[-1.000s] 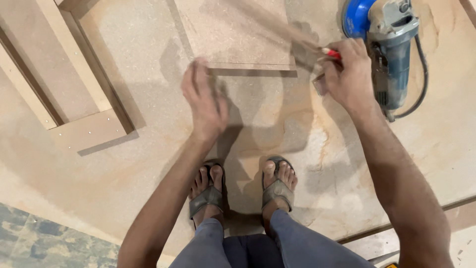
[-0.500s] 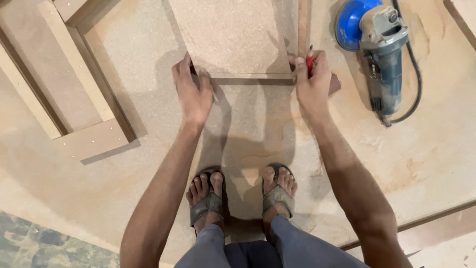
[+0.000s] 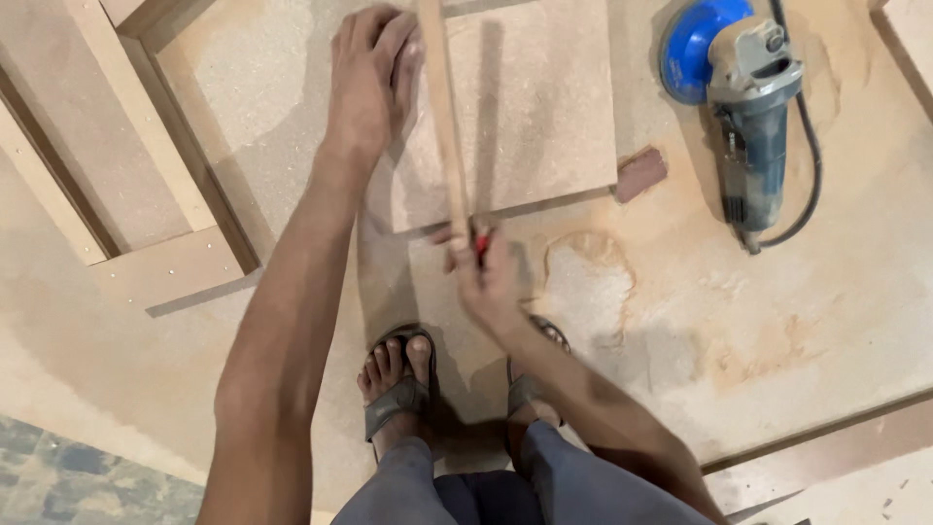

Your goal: The person marks straight lines across a wooden board using a pencil and a thin wooden strip as a straightedge while working on a workshop floor.

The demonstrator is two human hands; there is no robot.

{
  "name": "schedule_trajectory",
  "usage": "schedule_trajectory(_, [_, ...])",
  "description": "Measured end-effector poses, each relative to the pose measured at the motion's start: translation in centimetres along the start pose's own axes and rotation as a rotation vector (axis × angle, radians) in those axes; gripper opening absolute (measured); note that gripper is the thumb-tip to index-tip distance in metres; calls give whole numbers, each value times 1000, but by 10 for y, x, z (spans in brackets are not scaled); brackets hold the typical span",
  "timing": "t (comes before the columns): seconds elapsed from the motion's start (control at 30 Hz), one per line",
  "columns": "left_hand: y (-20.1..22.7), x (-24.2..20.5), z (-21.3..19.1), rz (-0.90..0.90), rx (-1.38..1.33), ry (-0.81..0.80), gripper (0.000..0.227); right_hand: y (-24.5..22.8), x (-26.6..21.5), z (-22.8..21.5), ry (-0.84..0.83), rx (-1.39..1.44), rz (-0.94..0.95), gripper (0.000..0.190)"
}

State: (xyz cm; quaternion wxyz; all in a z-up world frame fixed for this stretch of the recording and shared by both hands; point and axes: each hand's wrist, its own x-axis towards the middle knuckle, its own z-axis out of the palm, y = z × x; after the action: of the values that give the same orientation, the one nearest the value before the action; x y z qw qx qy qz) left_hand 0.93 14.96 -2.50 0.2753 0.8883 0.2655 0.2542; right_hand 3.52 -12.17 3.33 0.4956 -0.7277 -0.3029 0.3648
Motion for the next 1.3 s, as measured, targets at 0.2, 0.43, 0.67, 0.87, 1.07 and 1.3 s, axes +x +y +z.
schedule_trajectory(0.2, [-28, 35, -2, -70, 496, 166, 34, 1, 44, -87, 142, -470, -380, 19])
schedule_trajectory(0.43, [-17, -73, -73, -442, -268, 558, 30, 2, 74, -179, -86, -851, -666, 26])
schedule_trajectory(0.67, [44, -142, -90, -95, 208, 92, 34, 12, 85, -176, -220, -993, -786, 33])
schedule_trajectory(0.87, [57, -155, -95, -97, 186, -25, 61, 21, 73, -179, -133, -953, -703, 39])
schedule_trajectory(1.07, [55, -158, -107, -109, 191, -109, 34, 36, 68, -176, -92, -835, -675, 26])
schedule_trajectory(1.3, [52, -147, -105, -158, 192, -121, 24, 37, 65, -175, -15, -819, -695, 36])
